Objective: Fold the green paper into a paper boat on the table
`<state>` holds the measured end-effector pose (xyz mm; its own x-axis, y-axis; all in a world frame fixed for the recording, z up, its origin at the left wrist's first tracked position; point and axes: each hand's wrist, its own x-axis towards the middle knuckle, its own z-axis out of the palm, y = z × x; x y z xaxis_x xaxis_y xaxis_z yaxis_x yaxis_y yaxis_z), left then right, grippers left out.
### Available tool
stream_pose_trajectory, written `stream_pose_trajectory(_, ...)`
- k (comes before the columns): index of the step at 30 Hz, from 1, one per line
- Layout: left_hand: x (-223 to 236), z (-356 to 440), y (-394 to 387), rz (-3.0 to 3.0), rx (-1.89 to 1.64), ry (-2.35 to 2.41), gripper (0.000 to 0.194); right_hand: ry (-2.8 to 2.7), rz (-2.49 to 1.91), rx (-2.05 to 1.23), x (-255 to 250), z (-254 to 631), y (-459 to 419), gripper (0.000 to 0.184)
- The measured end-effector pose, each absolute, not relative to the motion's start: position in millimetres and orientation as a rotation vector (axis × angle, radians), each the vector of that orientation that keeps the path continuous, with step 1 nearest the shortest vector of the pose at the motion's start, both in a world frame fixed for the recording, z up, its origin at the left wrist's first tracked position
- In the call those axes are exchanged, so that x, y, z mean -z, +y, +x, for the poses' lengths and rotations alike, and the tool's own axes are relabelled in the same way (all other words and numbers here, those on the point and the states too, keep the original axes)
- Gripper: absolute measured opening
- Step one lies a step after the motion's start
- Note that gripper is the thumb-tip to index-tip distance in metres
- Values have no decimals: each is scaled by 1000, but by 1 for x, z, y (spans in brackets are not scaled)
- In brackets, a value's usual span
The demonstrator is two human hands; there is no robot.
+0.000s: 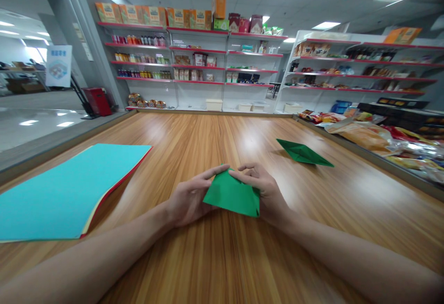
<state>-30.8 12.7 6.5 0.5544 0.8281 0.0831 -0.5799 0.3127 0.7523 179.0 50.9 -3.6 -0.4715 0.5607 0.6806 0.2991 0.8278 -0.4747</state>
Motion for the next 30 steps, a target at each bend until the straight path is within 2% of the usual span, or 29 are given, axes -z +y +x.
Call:
stream_pose_trajectory(3,-2,-28,14,882,-1004,490,53,-2174,-600,-345,4,179,48,37)
stream_pose_trajectory(8,1,-27,15,873,-1012,517,64,-2261,-545,-350,3,178,44,49)
stream_pose_trajectory(11,-3,-27,13,835,-1038,544,78,-2245,-565,-227,2,178,44,54)
stream_pose_trajectory(13,-5,-27,13,832,-1062,535,80,-2229,-553,-133,1,178,44,52)
stream_pose_trajectory(19,0,-29,18,853,-946,485,36,-2278,-496,-64,-1,179,45,45)
stream_pose_trajectory(22,3,-30,20,823,-973,514,30,-2289,-515,-3,-1,179,45,49)
stream_pose_trajectory(26,1,-29,18,803,-1060,533,45,-2224,-489,186,-8,180,39,56)
stream_pose_trajectory(30,-4,-29,17,792,-1125,562,71,-2208,-391,342,-15,182,33,47)
